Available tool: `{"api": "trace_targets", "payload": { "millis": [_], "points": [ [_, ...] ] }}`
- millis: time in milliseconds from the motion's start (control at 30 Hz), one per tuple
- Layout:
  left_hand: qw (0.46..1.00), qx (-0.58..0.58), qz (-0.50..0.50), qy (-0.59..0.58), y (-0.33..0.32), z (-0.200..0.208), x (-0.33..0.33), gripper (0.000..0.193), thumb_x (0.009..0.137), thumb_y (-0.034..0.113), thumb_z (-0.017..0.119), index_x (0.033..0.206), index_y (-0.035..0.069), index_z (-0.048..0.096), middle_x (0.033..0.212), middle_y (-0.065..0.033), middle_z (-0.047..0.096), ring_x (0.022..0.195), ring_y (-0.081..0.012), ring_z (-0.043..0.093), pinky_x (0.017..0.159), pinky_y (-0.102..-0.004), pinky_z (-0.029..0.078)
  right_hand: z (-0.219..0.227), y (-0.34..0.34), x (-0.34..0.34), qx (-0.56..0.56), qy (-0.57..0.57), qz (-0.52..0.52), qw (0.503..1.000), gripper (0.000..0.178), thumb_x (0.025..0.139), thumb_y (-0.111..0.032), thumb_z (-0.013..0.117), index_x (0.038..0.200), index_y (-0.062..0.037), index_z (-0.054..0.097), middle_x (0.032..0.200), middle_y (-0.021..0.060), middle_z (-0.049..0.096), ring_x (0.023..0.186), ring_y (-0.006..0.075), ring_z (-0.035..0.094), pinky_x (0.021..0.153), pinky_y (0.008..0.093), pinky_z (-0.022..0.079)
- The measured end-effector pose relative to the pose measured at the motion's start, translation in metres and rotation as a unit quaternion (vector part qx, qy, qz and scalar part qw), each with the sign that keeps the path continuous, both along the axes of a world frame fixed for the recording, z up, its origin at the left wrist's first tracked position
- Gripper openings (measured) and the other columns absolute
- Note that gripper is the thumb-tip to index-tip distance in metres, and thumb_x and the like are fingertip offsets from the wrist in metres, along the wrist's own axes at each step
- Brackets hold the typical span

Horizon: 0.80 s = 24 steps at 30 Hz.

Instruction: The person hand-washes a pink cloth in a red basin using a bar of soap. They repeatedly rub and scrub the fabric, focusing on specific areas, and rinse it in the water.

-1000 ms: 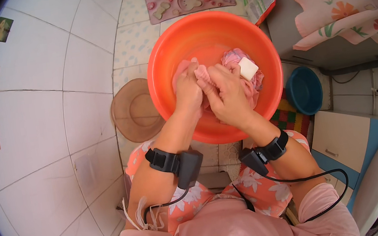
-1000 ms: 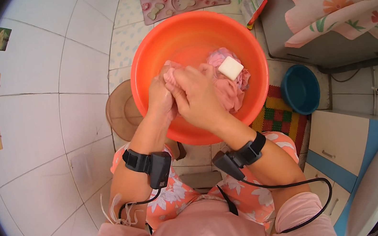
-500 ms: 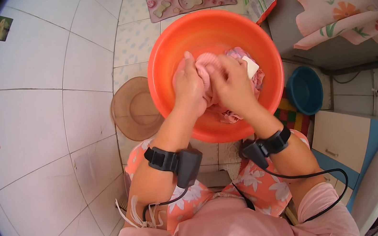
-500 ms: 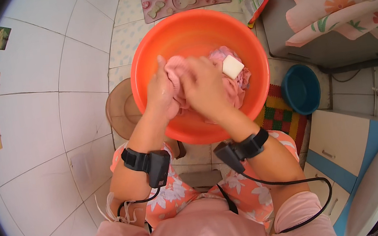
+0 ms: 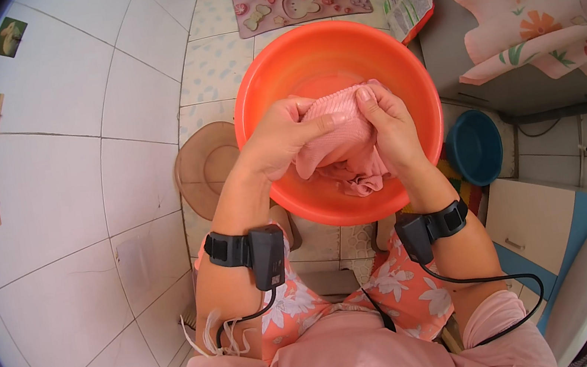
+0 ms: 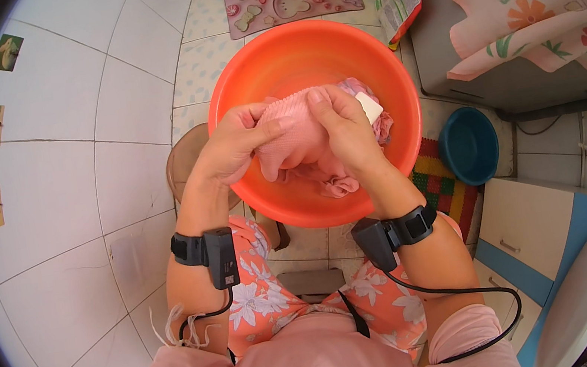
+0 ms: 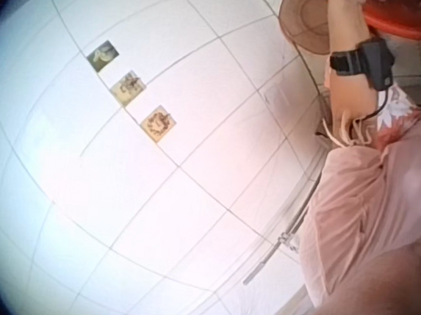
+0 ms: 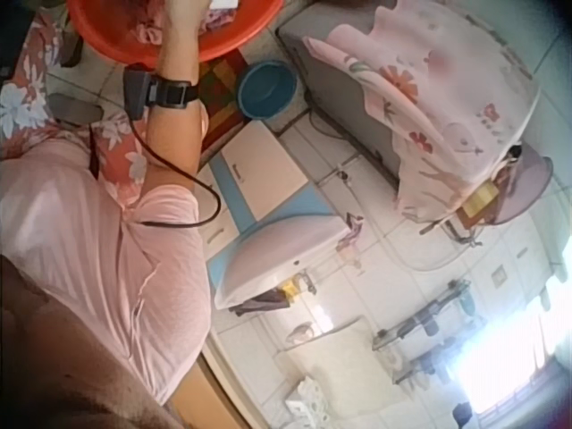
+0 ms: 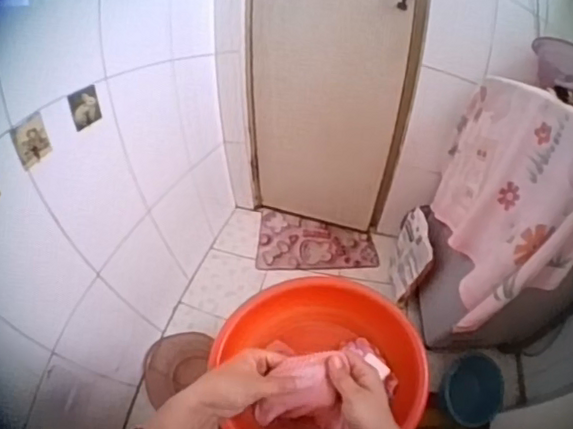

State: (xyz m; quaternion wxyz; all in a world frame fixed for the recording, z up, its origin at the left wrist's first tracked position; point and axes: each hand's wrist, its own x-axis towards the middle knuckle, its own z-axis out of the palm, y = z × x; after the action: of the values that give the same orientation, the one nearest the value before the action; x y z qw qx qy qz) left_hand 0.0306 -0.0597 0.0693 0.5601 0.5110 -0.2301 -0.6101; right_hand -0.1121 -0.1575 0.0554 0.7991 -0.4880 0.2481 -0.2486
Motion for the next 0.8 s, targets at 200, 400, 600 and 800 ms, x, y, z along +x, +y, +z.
{"api": "trace_targets", "payload": {
  "millis": [200,400,600,800],
  "points": [
    [0.999,-0.010,0.030,0.042,0.004,-0.004,0.001,0.023,0.088,0.021,0.057,0.093,-0.001,0.060,0.087,-0.0041,0.060,0.076,-0.0089,0.055,0.067,-0.0238,0.046,0.001,0.004,0.004,-0.009,0.013,-0.017,1.000,0.024,0.094,-0.019,0.046,0.103,0.0017,0.054,0.096,0.0060,0.059,0.085,0.0112,0.055,0.077,0.0250,0.045],
    [0.991,0.031,0.089,0.098,0.002,0.004,-0.001,0.021,0.089,0.022,0.055,0.085,0.002,0.059,0.079,-0.0020,0.058,0.069,-0.0065,0.052,0.061,-0.0213,0.044,-0.003,0.003,0.005,0.060,0.010,-0.009,0.998,0.023,0.094,-0.019,0.046,0.101,0.0011,0.054,0.095,0.0080,0.059,0.084,0.0137,0.056,0.074,0.0282,0.048],
    [0.993,0.045,0.062,0.092,0.005,0.007,0.005,0.022,0.089,0.026,0.056,0.083,0.004,0.058,0.078,-0.0005,0.057,0.069,-0.0059,0.050,0.062,-0.0204,0.043,0.000,0.004,0.005,0.088,0.007,0.011,0.996,0.023,0.093,-0.021,0.046,0.099,0.0007,0.053,0.092,0.0083,0.058,0.081,0.0146,0.057,0.071,0.0296,0.049],
    [0.991,0.043,0.074,0.100,0.007,0.015,0.006,0.024,0.087,0.027,0.059,0.085,0.004,0.059,0.078,-0.0004,0.057,0.070,-0.0059,0.051,0.063,-0.0211,0.043,0.004,0.003,0.002,0.043,-0.009,0.018,0.999,0.024,0.094,-0.022,0.046,0.097,0.0003,0.054,0.091,0.0068,0.058,0.081,0.0129,0.056,0.072,0.0279,0.048]
  ]
}}
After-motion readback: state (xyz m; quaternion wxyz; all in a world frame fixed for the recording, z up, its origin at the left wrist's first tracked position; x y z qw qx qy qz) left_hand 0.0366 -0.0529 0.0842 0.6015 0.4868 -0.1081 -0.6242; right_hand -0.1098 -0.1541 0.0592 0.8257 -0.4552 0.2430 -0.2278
